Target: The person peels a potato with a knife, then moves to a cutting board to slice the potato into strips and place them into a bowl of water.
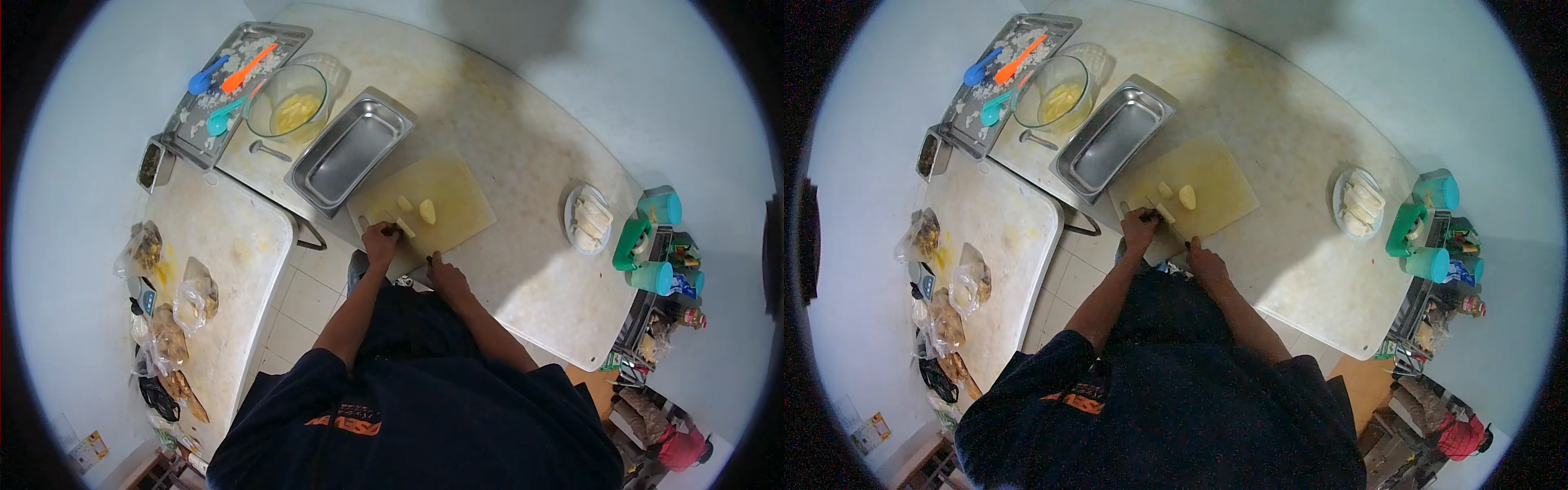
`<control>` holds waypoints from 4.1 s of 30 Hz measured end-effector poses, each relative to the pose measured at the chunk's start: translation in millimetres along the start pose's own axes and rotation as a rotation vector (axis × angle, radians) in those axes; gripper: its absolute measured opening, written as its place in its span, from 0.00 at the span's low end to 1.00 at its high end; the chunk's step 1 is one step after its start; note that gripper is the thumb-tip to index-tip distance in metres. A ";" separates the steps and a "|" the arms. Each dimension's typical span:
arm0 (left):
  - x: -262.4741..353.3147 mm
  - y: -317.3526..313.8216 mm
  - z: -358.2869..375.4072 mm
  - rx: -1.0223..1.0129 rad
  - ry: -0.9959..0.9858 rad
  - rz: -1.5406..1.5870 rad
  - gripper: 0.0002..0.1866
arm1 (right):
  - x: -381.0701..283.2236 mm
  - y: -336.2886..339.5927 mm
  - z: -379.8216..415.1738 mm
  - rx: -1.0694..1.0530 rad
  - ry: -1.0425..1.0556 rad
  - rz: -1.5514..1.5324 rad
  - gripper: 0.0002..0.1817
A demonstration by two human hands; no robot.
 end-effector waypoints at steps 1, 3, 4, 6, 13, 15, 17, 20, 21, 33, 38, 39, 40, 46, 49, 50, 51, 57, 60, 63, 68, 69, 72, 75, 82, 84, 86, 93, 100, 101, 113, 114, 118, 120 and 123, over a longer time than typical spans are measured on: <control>-2.3 -1.0 0.1 0.004 -0.007 0.014 0.14 | -1.8 1.3 0.8 -0.004 -0.011 -0.010 0.17; -3.1 -1.3 1.8 0.014 -0.007 0.001 0.14 | -0.5 -2.1 0.3 -0.014 -0.017 -0.008 0.18; -1.0 -0.5 2.0 0.023 -0.002 -0.027 0.13 | 1.8 -5.8 -2.7 -0.018 -0.009 0.005 0.18; 4.7 1.8 2.3 0.030 0.003 -0.044 0.13 | 3.2 -5.2 -4.5 -0.055 -0.016 0.031 0.20; 1.5 -2.0 -2.2 -0.044 -0.017 0.042 0.15 | 3.7 -5.6 -16.9 -0.007 -0.007 -0.077 0.20; -4.5 -3.1 -7.5 -0.060 -0.013 0.071 0.15 | 7.7 -10.1 -24.5 0.002 0.057 -0.170 0.20; -18.3 -11.6 -5.2 -0.061 0.004 0.077 0.16 | 14.9 -11.7 -18.5 -0.030 0.122 -0.308 0.21; -14.4 -5.3 -0.9 -0.053 -0.039 0.025 0.16 | 16.7 -5.9 -3.9 -0.011 0.081 -0.344 0.21; -14.3 -5.4 -0.5 -0.044 -0.036 0.025 0.16 | 18.0 -2.1 2.6 0.019 0.101 -0.348 0.22; -19.3 -9.7 0.0 -0.104 -0.130 0.032 0.22 | 32.5 -15.6 9.2 0.052 0.034 -0.385 0.23; -43.8 -25.1 -8.5 -0.183 0.067 0.352 0.24 | 21.2 -24.7 0.4 -0.022 0.040 -0.427 0.22; -39.3 -19.3 -6.2 -0.201 0.103 0.388 0.24 | 19.9 -24.1 0.2 -0.022 0.059 -0.414 0.22; -32.1 -9.8 -0.9 -0.218 0.140 0.424 0.24 | 19.8 -25.1 1.1 -0.024 0.077 -0.402 0.23; -35.4 -3.4 -2.2 -0.195 0.223 0.419 0.20 | 24.0 -37.3 -8.4 -0.030 0.143 -0.386 0.23; -32.6 1.6 -6.3 -0.090 0.159 0.328 0.19 | 19.1 -32.6 -10.0 0.005 0.196 -0.418 0.23; -32.9 3.7 -1.7 -0.059 0.117 0.268 0.18 | 18.6 -34.9 -6.1 0.013 0.204 -0.439 0.23; -25.2 9.6 -4.5 -0.086 0.163 0.282 0.18 | 14.6 -28.2 -6.8 0.017 0.215 -0.414 0.22; -17.0 19.9 -8.4 -0.110 0.304 0.542 0.13 | -7.0 -7.5 5.4 -0.003 0.172 -0.396 0.20; -7.5 36.1 -28.2 -0.117 0.324 0.852 0.10 | -16.7 6.1 1.3 0.006 0.074 -0.469 0.20; 27.6 91.5 -79.6 -0.029 0.188 1.085 0.10 | -19.1 9.6 -7.7 0.155 0.103 -0.564 0.17; 67.7 189.8 -183.1 0.158 0.050 1.231 0.09 | -22.1 8.0 -27.2 0.257 0.182 -0.575 0.15; 66.9 197.2 -190.1 0.100 0.054 1.243 0.09 | -22.7 6.3 -28.4 0.295 0.206 -0.544 0.15; 71.3 208.6 -204.3 0.016 0.026 1.212 0.10 | -22.7 3.6 -35.6 0.403 0.246 -0.512 0.16; 70.8 171.2 -176.7 0.037 0.067 1.080 0.11 | -26.3 8.7 -25.7 0.437 0.173 -0.592 0.16; 65.8 61.5 -92.0 -0.386 0.061 0.502 0.16 | 1.6 10.9 -6.2 0.563 -0.050 -0.681 0.16; 68.4 36.7 -75.9 -0.436 -0.111 0.318 0.19 | 8.8 11.3 1.0 0.567 -0.112 -0.759 0.16; 70.2 12.2 -59.8 -0.441 -0.370 0.160 0.22 | 7.6 18.0 22.2 0.530 -0.199 -0.884 0.16; 96.2 -50.5 -32.5 -0.600 -0.651 -0.798 0.27 | 49.6 -0.1 48.8 0.622 -0.188 -0.857 0.16; 93.9 -66.9 -34.6 -0.621 -0.431 -0.417 0.16 | 75.0 8.0 37.6 0.607 -0.152 -0.836 0.18; 92.7 -67.9 -36.9 -0.586 -0.349 -0.270 0.15 | 78.1 11.3 33.4 0.602 -0.139 -0.838 0.18; 47.3 -10.2 -44.9 -0.155 -0.325 -0.298 0.19 | 42.0 44.3 40.0 0.319 -0.067 -0.552 0.19; 46.4 -11.1 -45.8 -0.172 -0.318 -0.285 0.19 | 40.1 41.3 36.6 0.330 -0.043 -0.529 0.19; 33.7 -13.7 -49.0 -0.225 -0.312 -0.219 0.20 | 28.5 31.1 30.6 0.319 0.027 -0.454 0.19; 26.8 -11.5 -42.9 -0.240 -0.307 -0.215 0.21 | 24.5 29.9 29.7 0.269 0.054 -0.442 0.19; 25.4 -2.1 -24.5 -0.263 -0.306 -0.236 0.21 | 21.3 25.3 25.9 0.201 0.084 -0.423 0.18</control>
Point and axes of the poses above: each hand's wrist, its own z-axis away from the middle knuckle, its own y-axis out of the back of the hand, x = y × z, the point moved 2 cm from there along -z, towards the middle knuckle, and after that the axes turned 5 degrees about -x, right-handed, at the moved point
